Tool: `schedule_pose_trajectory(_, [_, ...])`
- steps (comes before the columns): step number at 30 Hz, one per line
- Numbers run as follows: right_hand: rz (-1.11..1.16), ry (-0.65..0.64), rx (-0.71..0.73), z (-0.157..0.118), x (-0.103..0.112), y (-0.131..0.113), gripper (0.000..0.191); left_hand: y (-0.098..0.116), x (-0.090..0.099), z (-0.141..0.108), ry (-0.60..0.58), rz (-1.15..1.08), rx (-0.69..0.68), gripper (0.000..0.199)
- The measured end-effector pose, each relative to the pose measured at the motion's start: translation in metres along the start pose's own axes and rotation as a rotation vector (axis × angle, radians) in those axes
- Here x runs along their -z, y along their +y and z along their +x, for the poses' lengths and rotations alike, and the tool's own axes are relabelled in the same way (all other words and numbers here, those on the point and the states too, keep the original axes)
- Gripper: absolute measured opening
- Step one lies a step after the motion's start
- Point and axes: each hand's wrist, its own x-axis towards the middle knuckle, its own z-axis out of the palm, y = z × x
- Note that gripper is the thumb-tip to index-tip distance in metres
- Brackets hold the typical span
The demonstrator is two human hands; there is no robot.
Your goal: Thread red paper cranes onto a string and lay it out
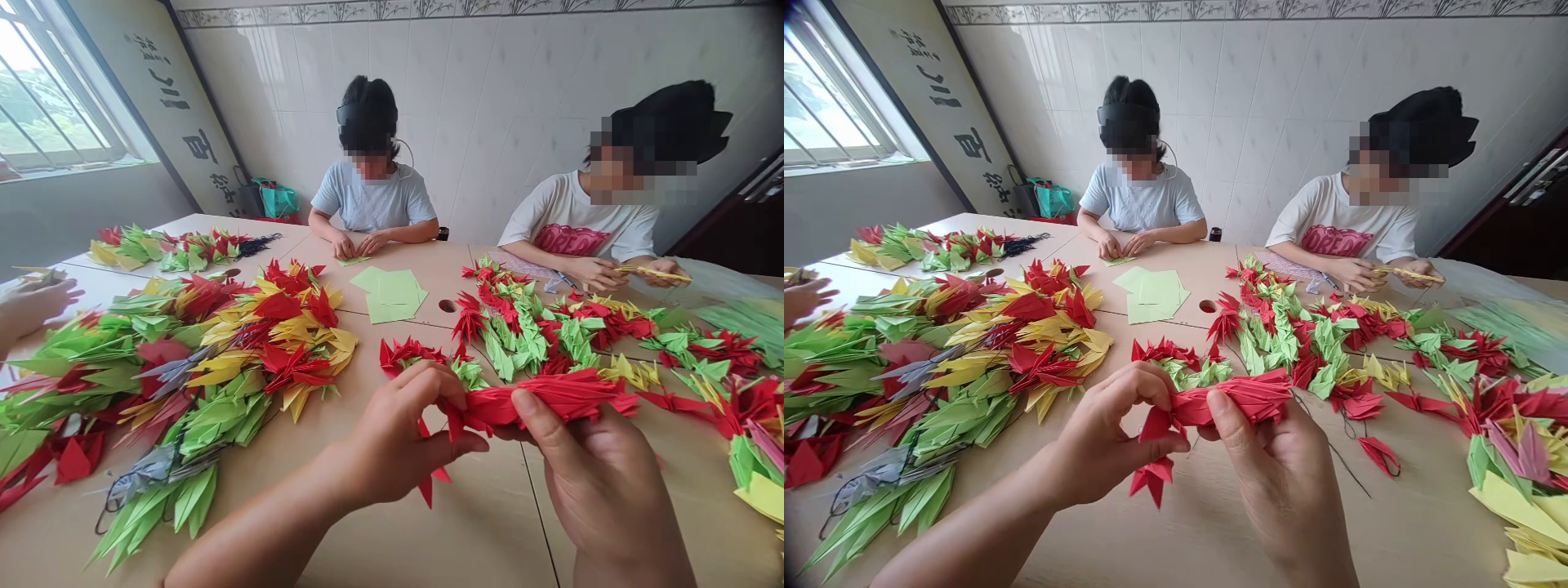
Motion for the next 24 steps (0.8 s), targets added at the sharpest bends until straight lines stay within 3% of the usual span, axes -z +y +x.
schedule_pose_trajectory(5, [0.083, -0.006, 0.039, 0.006, 0.008, 0.009, 0.026, 0.004, 0.008, 0.0, -0.201, -0.59, 0.306, 0.02])
schedule_pose_trajectory(8, [0.051, -0.059, 0.054, 0.005, 0.009, 0.007, 0.025, 0.002, 0.007, 0.001, -0.17, -0.759, 0.382, 0.017])
schedule_pose_trajectory(12, [0.017, -0.178, 0.012, 0.0, 0.004, -0.004, 0.025, 0.001, 0.001, 0.003, -0.063, -0.758, 0.375, 0.023])
schedule_pose_trajectory(16, [-0.031, -0.179, -0.064, -0.004, 0.0, -0.01, 0.031, 0.001, -0.001, 0.004, 0.008, -0.627, 0.355, 0.028])
schedule_pose_trajectory(24, [-0.063, -0.109, -0.027, -0.001, -0.004, -0.011, 0.024, 0.0, 0.0, 0.003, -0.022, -0.555, 0.319, 0.027])
